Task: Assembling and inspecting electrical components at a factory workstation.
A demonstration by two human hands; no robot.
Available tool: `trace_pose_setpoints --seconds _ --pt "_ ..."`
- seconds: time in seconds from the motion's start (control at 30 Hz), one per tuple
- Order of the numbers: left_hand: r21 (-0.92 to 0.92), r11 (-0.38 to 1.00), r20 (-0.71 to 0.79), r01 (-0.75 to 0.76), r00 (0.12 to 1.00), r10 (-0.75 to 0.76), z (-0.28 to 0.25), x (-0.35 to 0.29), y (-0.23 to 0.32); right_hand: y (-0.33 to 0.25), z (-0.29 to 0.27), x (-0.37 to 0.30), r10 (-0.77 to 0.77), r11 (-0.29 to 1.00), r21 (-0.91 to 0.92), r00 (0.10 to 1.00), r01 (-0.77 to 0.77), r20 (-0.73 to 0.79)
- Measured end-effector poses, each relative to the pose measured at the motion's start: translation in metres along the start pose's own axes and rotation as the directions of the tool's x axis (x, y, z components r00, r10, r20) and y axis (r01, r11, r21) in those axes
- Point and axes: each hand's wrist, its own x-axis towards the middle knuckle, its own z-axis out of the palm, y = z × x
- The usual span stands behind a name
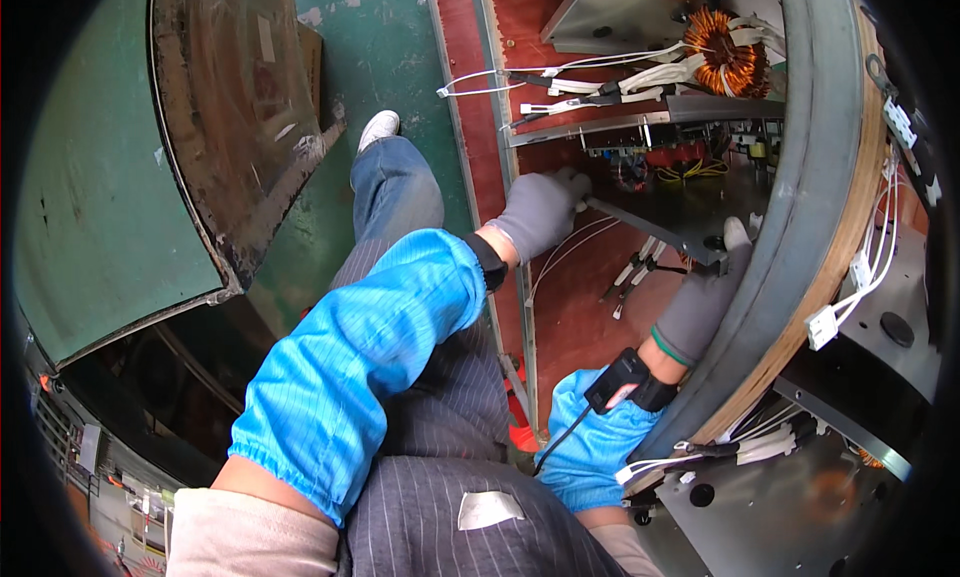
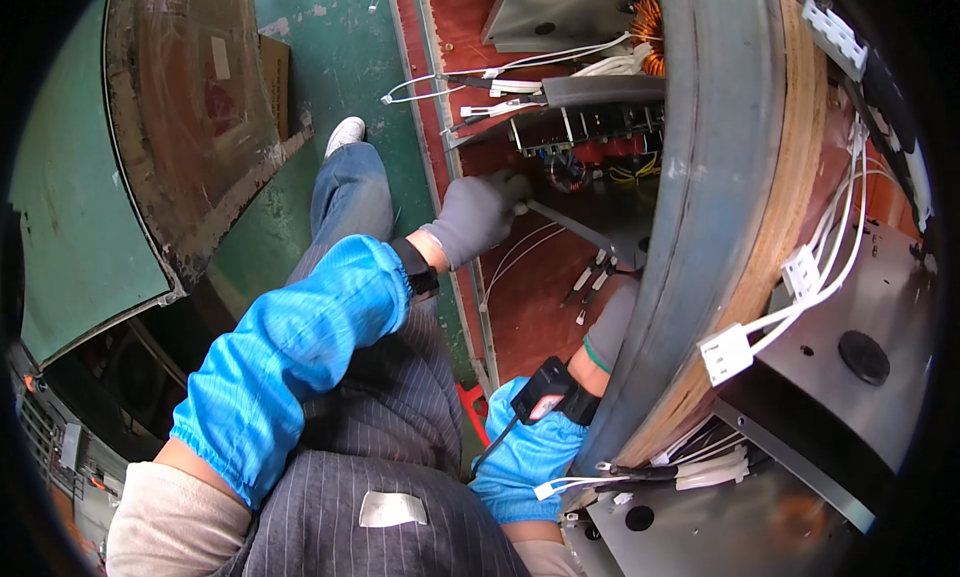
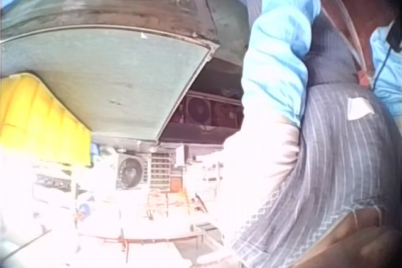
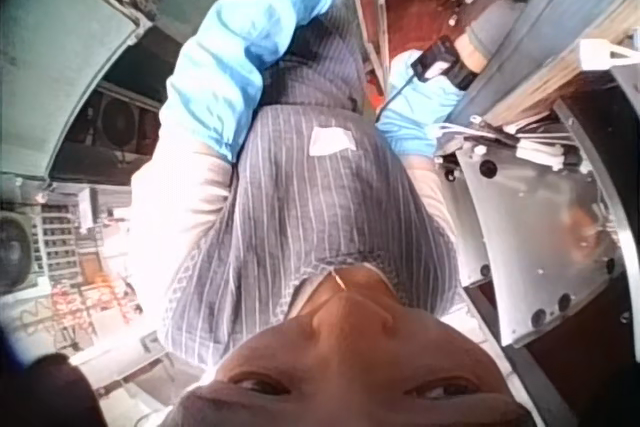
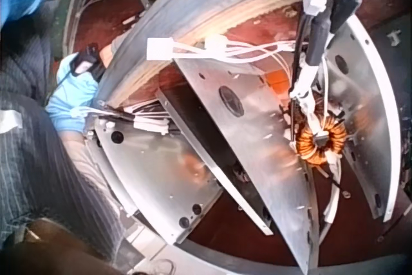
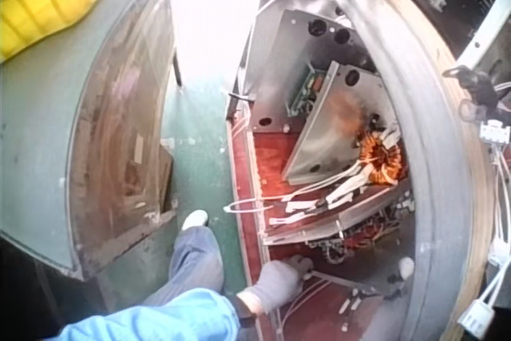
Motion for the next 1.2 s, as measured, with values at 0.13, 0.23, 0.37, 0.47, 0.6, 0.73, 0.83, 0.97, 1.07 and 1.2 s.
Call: trace_pose_setpoints --seconds 0.13,0.23,0.37,0.47,0.6,0.73,0.83,0.97,1.07,1.2 --pt "-0.027 1.0 0.019 0.005 1.0 -0.005 -0.004 0.0 0.006 -0.019 -0.011 0.009 0.361 0.897 0.243 0.929 -0.369 0.081" --pt "0.034 0.998 0.039 0.06 0.997 -0.061 -0.005 0.002 0.007 0.003 -0.004 0.005 0.4 0.878 0.248 0.912 -0.41 0.09" --pt "0.02 0.989 0.041 0.149 0.988 -0.149 -0.012 0.003 0.007 0.033 0.033 0.009 0.436 0.851 0.279 0.895 -0.445 0.097" --pt "0.067 0.962 0.087 0.266 0.959 -0.271 -0.023 -0.009 0.017 0.042 0.03 -0.022 0.451 0.834 0.299 0.885 -0.464 0.117" --pt "-0.123 0.961 -0.045 0.246 0.966 -0.253 -0.073 -0.04 0.029 0.053 0.037 -0.039 0.487 0.792 0.351 0.864 -0.499 0.129" --pt "-0.2 0.976 -0.174 -0.083 0.983 0.048 -0.148 -0.099 0.064 0.035 0.052 -0.072 0.533 0.71 0.453 0.832 -0.539 0.154" --pt "0.171 0.96 -0.364 -0.221 0.892 0.27 -0.272 -0.149 0.066 -0.045 0.018 -0.053 0.692 0.054 0.819 0.613 -0.571 0.382" --pt "0.612 0.71 -0.603 0.35 0.786 0.132 -0.391 -0.205 0.002 -0.092 0.015 -0.1 0.491 -0.047 0.767 0.653 -0.64 0.576" --pt "0.586 0.644 -0.587 0.491 0.806 -0.08 -0.397 -0.23 -0.052 -0.126 0.024 -0.128 0.103 -0.036 0.67 0.664 -0.742 0.741" --pt "0.545 0.684 -0.589 0.485 0.802 -0.099 -0.394 -0.226 -0.046 -0.207 -0.017 -0.129 -0.111 0.024 0.648 0.643 -0.761 0.758"
